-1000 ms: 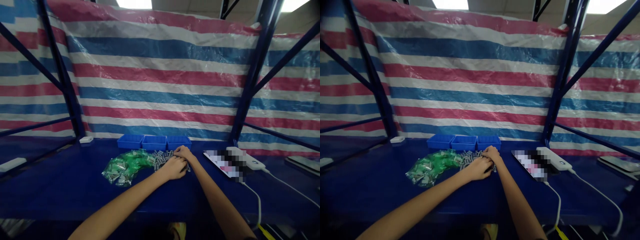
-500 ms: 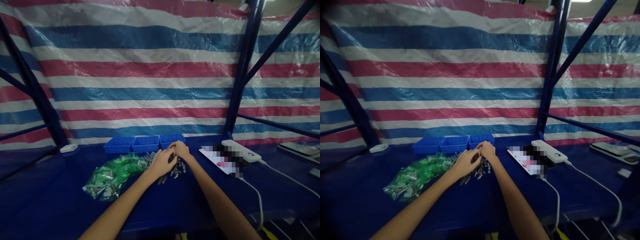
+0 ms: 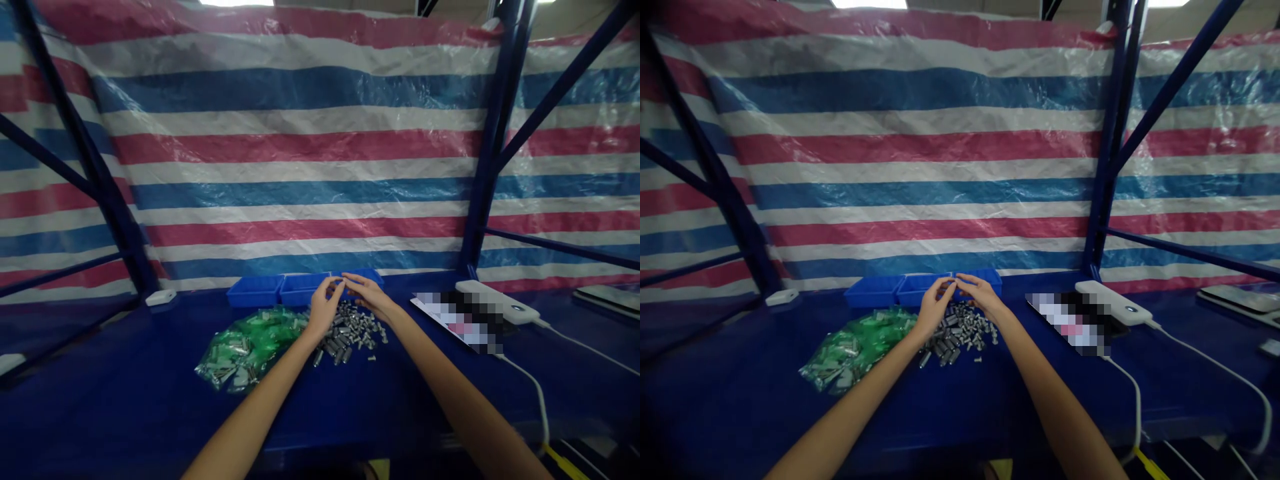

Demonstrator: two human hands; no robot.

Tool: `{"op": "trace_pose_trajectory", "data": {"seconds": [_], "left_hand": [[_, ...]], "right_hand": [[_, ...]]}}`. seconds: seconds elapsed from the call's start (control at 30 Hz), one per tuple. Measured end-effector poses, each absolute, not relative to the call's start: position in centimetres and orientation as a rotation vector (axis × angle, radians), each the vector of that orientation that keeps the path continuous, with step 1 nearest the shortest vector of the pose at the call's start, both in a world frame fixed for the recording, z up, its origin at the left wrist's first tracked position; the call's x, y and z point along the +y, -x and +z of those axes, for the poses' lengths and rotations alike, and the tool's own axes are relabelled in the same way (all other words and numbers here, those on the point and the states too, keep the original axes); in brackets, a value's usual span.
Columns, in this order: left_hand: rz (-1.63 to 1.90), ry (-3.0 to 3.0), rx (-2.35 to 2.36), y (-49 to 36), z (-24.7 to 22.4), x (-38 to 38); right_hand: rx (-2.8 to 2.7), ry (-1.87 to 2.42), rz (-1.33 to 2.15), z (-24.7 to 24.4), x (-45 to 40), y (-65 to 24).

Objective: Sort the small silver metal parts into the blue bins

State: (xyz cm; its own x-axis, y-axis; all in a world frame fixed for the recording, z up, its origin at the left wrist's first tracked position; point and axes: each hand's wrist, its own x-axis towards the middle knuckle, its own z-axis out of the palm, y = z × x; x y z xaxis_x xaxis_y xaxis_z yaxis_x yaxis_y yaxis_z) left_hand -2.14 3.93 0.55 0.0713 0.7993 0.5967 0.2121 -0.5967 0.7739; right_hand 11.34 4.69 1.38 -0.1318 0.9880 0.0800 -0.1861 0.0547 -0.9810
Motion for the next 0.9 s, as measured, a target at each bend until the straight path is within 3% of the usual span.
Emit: {"op": "trace_pose_trajectory", "data": {"seconds": [0.43,0.7,0.8,0.9], "left_hand": [[1.579,-1.279,0.94,1.7,1.0,3.3],[1.566,-1.619,1.126,2.2,1.1,3.8],[1.293,-1.928,0.991,3.3,2.8,3.0],[0.678,-2.203,0.743,4.6,4.4,2.2]], "right_hand": [[-0.965,0.726,1.629,1.0,4.8,-10.4],[-0.969,0.886,1.441,0.3,5.6,-11.2],[-0.936,1.046,1.252,-0.1,6.0,-12.1],[-0.953,0.968,1.2,0.1,6.1,-12.7]]}}
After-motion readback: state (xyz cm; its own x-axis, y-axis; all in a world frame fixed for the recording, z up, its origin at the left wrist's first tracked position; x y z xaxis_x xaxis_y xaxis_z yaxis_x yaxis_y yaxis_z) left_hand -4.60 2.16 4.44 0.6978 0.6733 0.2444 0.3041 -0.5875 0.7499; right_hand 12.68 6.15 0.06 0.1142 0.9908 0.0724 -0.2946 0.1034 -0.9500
